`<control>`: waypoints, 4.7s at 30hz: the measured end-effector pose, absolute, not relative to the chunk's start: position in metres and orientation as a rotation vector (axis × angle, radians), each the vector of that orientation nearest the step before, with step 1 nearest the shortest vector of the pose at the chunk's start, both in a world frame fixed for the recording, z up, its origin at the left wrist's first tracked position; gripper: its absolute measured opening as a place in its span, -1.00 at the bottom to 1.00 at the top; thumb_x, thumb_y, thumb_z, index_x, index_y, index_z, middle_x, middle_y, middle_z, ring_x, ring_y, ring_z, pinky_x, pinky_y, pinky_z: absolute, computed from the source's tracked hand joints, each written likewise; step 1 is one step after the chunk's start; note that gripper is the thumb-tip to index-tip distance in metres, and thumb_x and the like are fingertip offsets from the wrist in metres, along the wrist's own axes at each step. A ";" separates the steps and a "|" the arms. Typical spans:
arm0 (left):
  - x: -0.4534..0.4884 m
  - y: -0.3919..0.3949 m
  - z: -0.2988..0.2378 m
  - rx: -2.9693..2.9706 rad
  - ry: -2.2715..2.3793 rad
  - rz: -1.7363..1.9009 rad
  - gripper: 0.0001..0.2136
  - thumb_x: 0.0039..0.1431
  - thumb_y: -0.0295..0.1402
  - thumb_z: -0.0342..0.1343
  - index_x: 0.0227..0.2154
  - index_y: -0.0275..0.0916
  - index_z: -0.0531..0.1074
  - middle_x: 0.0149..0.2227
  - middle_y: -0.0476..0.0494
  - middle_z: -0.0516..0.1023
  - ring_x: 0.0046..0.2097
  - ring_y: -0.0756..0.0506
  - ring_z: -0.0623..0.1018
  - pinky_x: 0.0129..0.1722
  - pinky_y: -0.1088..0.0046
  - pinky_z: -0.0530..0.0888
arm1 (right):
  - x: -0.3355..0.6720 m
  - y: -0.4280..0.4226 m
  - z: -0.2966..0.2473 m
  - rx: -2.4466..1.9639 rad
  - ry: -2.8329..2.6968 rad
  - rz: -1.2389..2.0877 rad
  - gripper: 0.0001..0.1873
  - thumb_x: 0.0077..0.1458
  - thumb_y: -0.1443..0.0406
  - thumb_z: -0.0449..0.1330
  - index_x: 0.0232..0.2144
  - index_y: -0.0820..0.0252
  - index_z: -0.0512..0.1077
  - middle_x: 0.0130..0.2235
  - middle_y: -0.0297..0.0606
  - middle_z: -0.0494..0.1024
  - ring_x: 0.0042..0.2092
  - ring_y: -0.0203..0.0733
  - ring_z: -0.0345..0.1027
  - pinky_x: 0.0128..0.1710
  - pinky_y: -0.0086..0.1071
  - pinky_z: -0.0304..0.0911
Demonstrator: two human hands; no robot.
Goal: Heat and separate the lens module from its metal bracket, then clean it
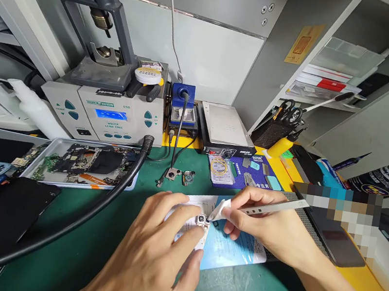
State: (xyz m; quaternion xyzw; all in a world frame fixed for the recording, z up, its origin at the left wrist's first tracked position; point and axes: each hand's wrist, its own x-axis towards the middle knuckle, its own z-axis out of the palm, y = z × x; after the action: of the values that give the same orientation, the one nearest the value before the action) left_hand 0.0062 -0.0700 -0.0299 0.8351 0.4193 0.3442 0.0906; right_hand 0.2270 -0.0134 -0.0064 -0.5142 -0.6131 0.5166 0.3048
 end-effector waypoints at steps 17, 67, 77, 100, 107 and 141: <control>0.009 -0.071 -0.033 2.524 1.235 1.066 -0.85 0.18 -0.50 0.11 -0.26 -0.27 0.57 -0.20 -0.20 0.53 -0.03 -0.19 0.44 0.05 0.11 0.48 | 0.226 -0.019 0.002 -1.368 -1.738 1.314 -0.85 0.11 0.24 0.37 -0.46 0.16 0.56 -0.50 -0.31 0.63 -0.47 -0.27 0.45 -0.47 -0.47 0.32; 0.023 -0.068 -0.035 2.367 1.612 0.955 -0.86 0.22 -0.31 0.14 -0.41 -0.21 0.50 -0.33 -0.19 0.49 -0.19 -0.27 0.45 -0.20 0.01 0.39 | 0.225 -0.033 0.003 -1.384 -1.984 0.980 -0.89 0.14 0.23 0.35 -0.44 0.06 0.59 -0.41 -0.36 0.66 -0.41 -0.25 0.52 -0.43 -0.50 0.41; 0.022 -0.065 -0.033 2.315 1.616 0.939 -0.95 0.17 -0.33 0.19 -0.37 -0.16 0.48 -0.33 -0.11 0.49 -0.22 -0.22 0.44 -0.21 0.09 0.36 | 0.239 -0.016 0.007 -1.512 -1.672 1.119 -0.79 0.10 0.12 0.39 -0.45 0.10 0.59 -0.51 -0.30 0.64 -0.50 -0.21 0.50 -0.52 -0.43 0.36; 0.024 -0.063 -0.035 2.331 1.599 0.942 -0.94 0.15 -0.36 0.18 -0.42 -0.17 0.45 -0.36 -0.11 0.47 -0.23 -0.22 0.42 -0.22 0.11 0.34 | 0.225 -0.030 0.003 -1.405 -1.907 1.053 -0.88 0.12 0.24 0.35 -0.45 0.11 0.59 -0.41 -0.28 0.67 -0.42 -0.21 0.50 -0.48 -0.47 0.39; 0.021 -0.065 -0.036 2.319 1.601 0.903 -0.94 0.16 -0.35 0.18 -0.41 -0.17 0.46 -0.35 -0.11 0.47 -0.23 -0.23 0.43 -0.23 0.09 0.34 | 0.226 -0.031 -0.001 -1.383 -1.954 1.044 -0.90 0.16 0.26 0.34 -0.41 0.10 0.58 -0.37 -0.31 0.67 -0.38 -0.23 0.52 -0.41 -0.46 0.41; 0.021 -0.066 -0.038 2.346 1.627 0.935 -0.91 0.11 -0.31 0.21 -0.44 -0.16 0.45 -0.38 -0.09 0.47 -0.25 -0.22 0.43 -0.21 0.10 0.33 | 0.225 -0.031 0.000 -1.386 -1.931 1.020 -0.91 0.13 0.28 0.34 -0.43 0.09 0.58 -0.42 -0.34 0.66 -0.44 -0.28 0.48 -0.49 -0.52 0.37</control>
State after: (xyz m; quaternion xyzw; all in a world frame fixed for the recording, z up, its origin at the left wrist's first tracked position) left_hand 0.0208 -0.0658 -0.0381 0.7792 0.5402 0.3104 0.0687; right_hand 0.2251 -0.0307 0.0003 -0.5154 -0.7179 0.3793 0.2741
